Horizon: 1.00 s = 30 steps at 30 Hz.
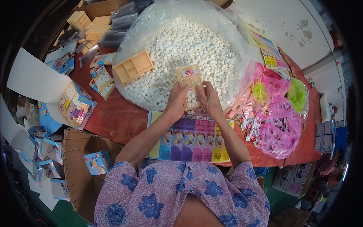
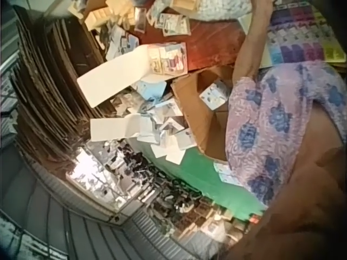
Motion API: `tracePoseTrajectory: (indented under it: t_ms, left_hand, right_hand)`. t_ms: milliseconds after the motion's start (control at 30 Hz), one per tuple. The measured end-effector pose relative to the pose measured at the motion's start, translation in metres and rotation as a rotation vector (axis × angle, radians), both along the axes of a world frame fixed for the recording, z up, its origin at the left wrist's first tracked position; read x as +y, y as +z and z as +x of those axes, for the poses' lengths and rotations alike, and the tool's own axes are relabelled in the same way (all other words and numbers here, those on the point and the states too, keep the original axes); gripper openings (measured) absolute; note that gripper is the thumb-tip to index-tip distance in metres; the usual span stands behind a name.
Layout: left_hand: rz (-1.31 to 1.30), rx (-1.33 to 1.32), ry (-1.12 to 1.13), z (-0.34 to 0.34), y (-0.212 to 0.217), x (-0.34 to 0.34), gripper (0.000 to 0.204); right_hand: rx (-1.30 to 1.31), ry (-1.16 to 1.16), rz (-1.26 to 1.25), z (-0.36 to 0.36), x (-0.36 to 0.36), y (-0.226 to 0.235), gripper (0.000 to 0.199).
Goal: Packaging small white foam blocks into plastic trays, applying stickers, and organizing them into boxes and bags.
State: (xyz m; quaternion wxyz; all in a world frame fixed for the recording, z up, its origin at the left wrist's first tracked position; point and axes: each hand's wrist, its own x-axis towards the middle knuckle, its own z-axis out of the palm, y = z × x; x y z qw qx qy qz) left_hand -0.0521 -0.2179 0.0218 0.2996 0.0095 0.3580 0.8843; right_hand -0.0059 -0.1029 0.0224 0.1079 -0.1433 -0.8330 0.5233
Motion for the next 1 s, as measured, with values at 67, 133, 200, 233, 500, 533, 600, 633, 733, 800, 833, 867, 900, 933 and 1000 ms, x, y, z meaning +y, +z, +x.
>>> tracePoseTrajectory:
  t_ms: [67, 133, 200, 233, 500, 533, 600, 633, 733, 800, 833, 867, 900, 933, 1000]
  left_hand:
    - [-0.038, -0.022, 0.000, -0.003, -0.006, -0.001, 0.023]
    - [-0.172, 0.027, 0.046, -0.010, -0.008, -0.009, 0.022]
    - [-0.090, 0.042, -0.010, -0.014, -0.002, -0.029, 0.021]
    - [0.004, 0.084, -0.060, -0.016, 0.000, -0.038, 0.021]
    - [0.077, -0.076, -0.152, 0.006, -0.033, -0.083, 0.024]
    - [0.085, -0.085, -0.147, 0.009, -0.036, -0.082, 0.025]
    - [0.064, -0.034, -0.163, 0.015, -0.052, -0.087, 0.025]
    - [0.057, 0.007, -0.210, 0.017, -0.058, -0.092, 0.026]
    - [0.142, -0.106, -0.152, 0.022, -0.039, -0.094, 0.028]
    - [0.067, -0.051, -0.117, 0.021, -0.034, -0.102, 0.029]
    - [-0.005, -0.003, -0.079, 0.022, -0.032, -0.108, 0.031]
    - [-0.006, -0.001, -0.082, 0.020, -0.030, -0.114, 0.031]
    - [-0.064, 0.040, -0.044, 0.020, -0.028, -0.120, 0.031]
    - [-0.121, 0.080, -0.008, 0.019, -0.026, -0.126, 0.032]
    - [-0.150, 0.086, 0.011, 0.021, -0.021, -0.140, 0.032]
  right_hand:
    - [0.002, 0.078, -0.031, -0.003, 0.007, 0.000, 0.035]
    - [0.057, 0.132, -0.058, 0.000, 0.007, 0.009, 0.031]
    - [-0.058, 0.141, -0.009, 0.015, 0.001, 0.037, 0.025]
    - [-0.145, 0.155, 0.052, 0.019, 0.001, 0.042, 0.020]
    - [0.169, 0.405, 0.709, 0.054, -0.020, -0.001, 0.011]
    - [0.198, 0.347, 0.708, 0.057, -0.017, -0.002, 0.012]
    - [0.140, 0.254, 0.756, 0.071, -0.007, 0.001, 0.014]
    - [0.058, 0.222, 0.811, 0.074, -0.004, 0.003, 0.015]
    - [0.040, 0.286, 0.824, 0.083, -0.001, 0.002, 0.019]
    - [0.096, 0.364, 0.762, 0.079, -0.010, 0.000, 0.022]
    - [0.147, 0.447, 0.701, 0.078, -0.016, -0.001, 0.026]
    - [0.148, 0.443, 0.701, 0.073, -0.025, -0.003, 0.026]
    - [0.073, 0.463, 0.749, 0.068, -0.035, -0.004, 0.030]
    - [-0.006, 0.483, 0.796, 0.063, -0.043, -0.006, 0.033]
    - [-0.010, 0.426, 0.802, 0.057, -0.051, -0.009, 0.036]
